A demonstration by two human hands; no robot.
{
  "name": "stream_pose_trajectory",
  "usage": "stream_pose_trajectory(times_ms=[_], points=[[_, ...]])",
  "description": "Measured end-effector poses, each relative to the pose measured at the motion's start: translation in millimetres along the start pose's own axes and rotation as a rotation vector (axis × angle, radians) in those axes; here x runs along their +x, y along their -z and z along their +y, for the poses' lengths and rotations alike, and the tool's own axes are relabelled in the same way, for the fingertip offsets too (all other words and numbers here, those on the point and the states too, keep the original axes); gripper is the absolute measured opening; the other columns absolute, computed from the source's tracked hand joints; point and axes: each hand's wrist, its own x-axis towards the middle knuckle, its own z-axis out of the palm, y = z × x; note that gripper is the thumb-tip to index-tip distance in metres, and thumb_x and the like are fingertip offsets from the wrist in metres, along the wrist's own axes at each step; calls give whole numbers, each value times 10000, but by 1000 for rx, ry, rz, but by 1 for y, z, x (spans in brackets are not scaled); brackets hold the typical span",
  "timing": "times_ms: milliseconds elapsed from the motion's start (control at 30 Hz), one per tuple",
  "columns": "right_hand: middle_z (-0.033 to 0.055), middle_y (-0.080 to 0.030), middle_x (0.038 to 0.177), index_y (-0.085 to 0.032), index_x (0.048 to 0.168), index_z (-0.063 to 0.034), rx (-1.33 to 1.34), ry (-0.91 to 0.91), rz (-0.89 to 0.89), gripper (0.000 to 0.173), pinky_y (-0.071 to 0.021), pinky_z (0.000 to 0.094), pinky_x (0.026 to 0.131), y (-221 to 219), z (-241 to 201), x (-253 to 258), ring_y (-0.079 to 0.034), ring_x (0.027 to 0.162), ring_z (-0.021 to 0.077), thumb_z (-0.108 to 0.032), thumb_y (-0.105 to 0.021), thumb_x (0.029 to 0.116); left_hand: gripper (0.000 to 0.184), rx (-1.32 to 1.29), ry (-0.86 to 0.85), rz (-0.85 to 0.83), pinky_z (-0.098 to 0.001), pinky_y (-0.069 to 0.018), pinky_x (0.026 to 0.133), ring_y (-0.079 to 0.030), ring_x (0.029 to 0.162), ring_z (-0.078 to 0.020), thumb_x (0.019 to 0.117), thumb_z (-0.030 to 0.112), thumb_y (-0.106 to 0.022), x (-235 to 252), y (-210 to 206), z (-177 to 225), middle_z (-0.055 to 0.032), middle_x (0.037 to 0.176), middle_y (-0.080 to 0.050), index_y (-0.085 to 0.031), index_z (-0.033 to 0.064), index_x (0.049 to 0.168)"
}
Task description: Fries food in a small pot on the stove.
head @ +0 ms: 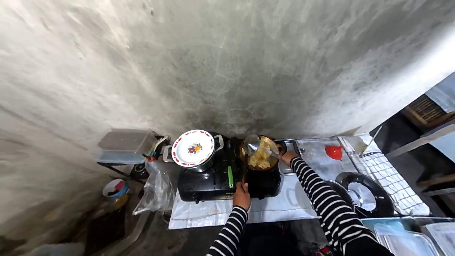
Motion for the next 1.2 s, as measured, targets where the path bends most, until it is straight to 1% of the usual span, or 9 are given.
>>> stream_pose_trajectory(times_ms=[100,233,433,667,767,933,1033,1133,1200], points=[[217,-687,1238,-672,1252,25,-117,77,22,513,-515,521,1009,5,14,-4,-680,1119,334,-429,-520,1066,500,95,17,-3,-593,-530,944,-689,1066,-396,1104,434,-387,4,4,-2,-229,1142,-697,-472,100,1466],[208,-633,1379,-658,1317,-30,-305,119,94,497,-418,579,1128,17,12,-35,-569,1336,359,-430,-505,1066,509,201,35,-12,-601,-526,955,-683,1100,-411,1106,439,-369,6,11,3,-236,1170,-694,-459,108,1482],[178,-685,1301,-626,1365,-137,-499,152,275,490,-495,624,1007,37,5,-72,-644,1229,384,-482,-515,1035,504,256,37,10,-602,-537,936,-687,1096,-411,1102,454,-366,3,11,7,-224,1158,-702,-471,127,1470],[261,-580,1405,-558,1391,36,-1059,682,321,381,-437,658,1042,26,-5,-65,-561,1278,481,9,-460,1025,499,189,-45,28,-608,-537,922,-693,1059,-406,1101,449,-379,-4,18,12,-230,1127,-702,-509,99,1431],[297,-549,1419,-554,1363,84,-1176,742,265,369,-423,660,1047,16,-11,-51,-547,1281,495,56,-428,1017,498,150,-56,43,-609,-543,903,-699,1026,-403,1098,452,-390,-8,23,15,-224,1104,-706,-504,113,1444],[271,-547,1456,-575,1394,35,-1020,500,220,381,-387,682,1090,23,-31,-77,-522,1331,490,-20,-494,1026,497,127,-62,66,-605,-540,895,-700,996,-407,1099,438,-398,-23,38,12,-228,1063,-709,-503,107,1454],[273,-597,1386,-617,1341,23,-922,350,234,392,-448,680,1015,41,-44,-89,-576,1272,474,-172,-593,1002,495,154,-54,84,-603,-547,884,-706,986,-403,1098,441,-396,-30,47,9,-215,1049,-716,-501,119,1458],[241,-618,1387,-634,1331,-12,-740,249,221,527,-450,645,1059,44,-42,-49,-583,1306,421,-443,-491,1065,497,244,-43,102,-602,-555,856,-714,966,-391,1091,472,-387,-33,47,9,-192,1017,-725,-493,156,1460],[236,-636,1367,-670,1285,-21,-619,175,175,583,-445,635,1081,43,-37,-17,-584,1321,394,-515,-459,1058,499,340,-55,129,-592,-566,831,-723,957,-381,1083,487,-392,-36,45,7,-172,1011,-735,-478,191,1476]])
